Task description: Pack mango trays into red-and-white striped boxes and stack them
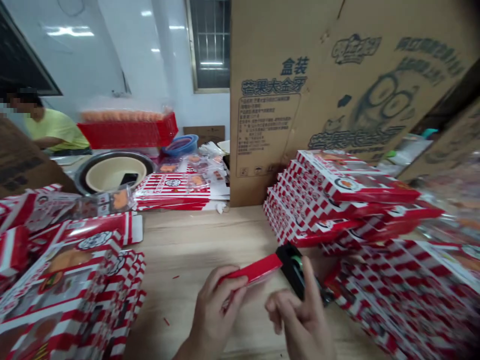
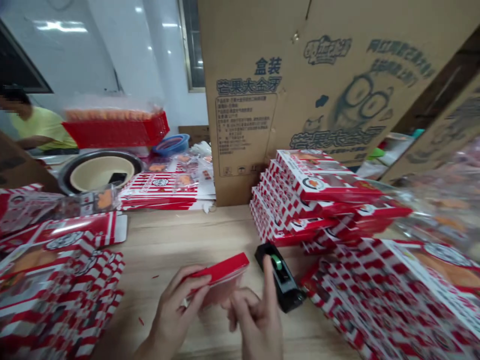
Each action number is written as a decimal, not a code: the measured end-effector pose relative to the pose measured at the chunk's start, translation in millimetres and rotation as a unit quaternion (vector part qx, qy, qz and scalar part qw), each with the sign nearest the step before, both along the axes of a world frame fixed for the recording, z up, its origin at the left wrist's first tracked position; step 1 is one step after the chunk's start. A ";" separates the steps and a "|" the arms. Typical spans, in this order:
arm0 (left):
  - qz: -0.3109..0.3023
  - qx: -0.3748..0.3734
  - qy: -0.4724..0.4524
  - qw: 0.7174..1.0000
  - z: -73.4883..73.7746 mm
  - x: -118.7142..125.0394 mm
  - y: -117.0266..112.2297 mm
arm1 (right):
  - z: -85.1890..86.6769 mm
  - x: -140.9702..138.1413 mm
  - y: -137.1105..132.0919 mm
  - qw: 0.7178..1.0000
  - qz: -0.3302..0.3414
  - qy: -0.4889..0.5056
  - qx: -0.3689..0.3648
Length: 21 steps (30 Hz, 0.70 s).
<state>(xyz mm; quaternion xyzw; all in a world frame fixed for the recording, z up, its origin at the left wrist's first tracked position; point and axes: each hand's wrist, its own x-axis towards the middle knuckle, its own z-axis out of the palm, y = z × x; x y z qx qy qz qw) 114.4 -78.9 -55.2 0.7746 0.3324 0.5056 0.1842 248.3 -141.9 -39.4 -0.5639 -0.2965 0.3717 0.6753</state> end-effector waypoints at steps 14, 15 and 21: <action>-0.104 0.043 0.285 0.952 33.0 -9.6 21.8 | -42.2 -10.8 27.3 0.995 0.047 0.074 -0.040; -0.096 0.051 0.281 0.954 31.5 -9.3 23.0 | -52.9 -10.3 27.0 0.997 0.040 0.056 -0.046; -0.091 0.179 0.228 0.953 31.8 -10.2 11.8 | -67.6 9.5 10.8 0.996 0.065 0.056 -0.031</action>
